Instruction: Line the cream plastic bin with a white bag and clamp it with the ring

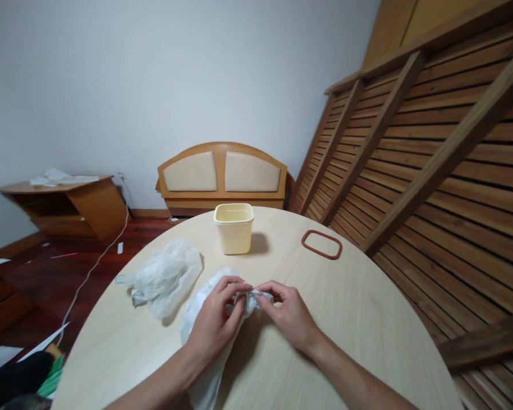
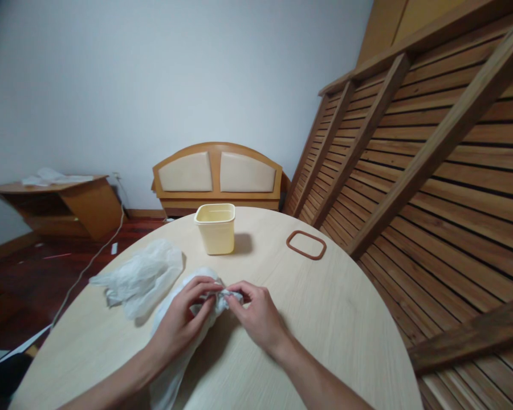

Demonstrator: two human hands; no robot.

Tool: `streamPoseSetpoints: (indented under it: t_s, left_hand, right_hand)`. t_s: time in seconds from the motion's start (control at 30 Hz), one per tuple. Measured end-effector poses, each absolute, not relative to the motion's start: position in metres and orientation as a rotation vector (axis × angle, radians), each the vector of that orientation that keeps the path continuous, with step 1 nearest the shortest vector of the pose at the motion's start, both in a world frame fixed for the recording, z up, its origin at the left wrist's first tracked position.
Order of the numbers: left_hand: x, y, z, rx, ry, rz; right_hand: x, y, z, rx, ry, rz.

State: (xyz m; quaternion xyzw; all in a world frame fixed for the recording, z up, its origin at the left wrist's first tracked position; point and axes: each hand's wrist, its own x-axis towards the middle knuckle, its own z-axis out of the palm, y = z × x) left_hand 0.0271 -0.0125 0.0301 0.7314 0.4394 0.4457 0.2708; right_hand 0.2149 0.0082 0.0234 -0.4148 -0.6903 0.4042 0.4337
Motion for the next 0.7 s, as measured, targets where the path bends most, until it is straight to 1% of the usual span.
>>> streamPoseSetpoints:
  t_s: [0.17,0.4,0.6,0.7]
  left_hand:
    - [0.024,-0.012,0.031,2.112,1.271,1.147]
    - [0.022,-0.011,0.031,2.196,1.210,1.002]
    - [0.021,-0.011,0.029,2.164,1.272,0.994]
    - [0.019,-0.012,0.030,2.253,1.291,0.991]
  right_hand:
    - [0.216,0.011,0.022,-1.050,-1.653,1.069]
    - [0.221,0.014,0.016,-1.031,-1.630,1.056]
    - [0.222,0.005,0.030,-0.849,-1.911,0.881]
    - [0.224,0.008,0.032,-0.823,-1.930,0.839]
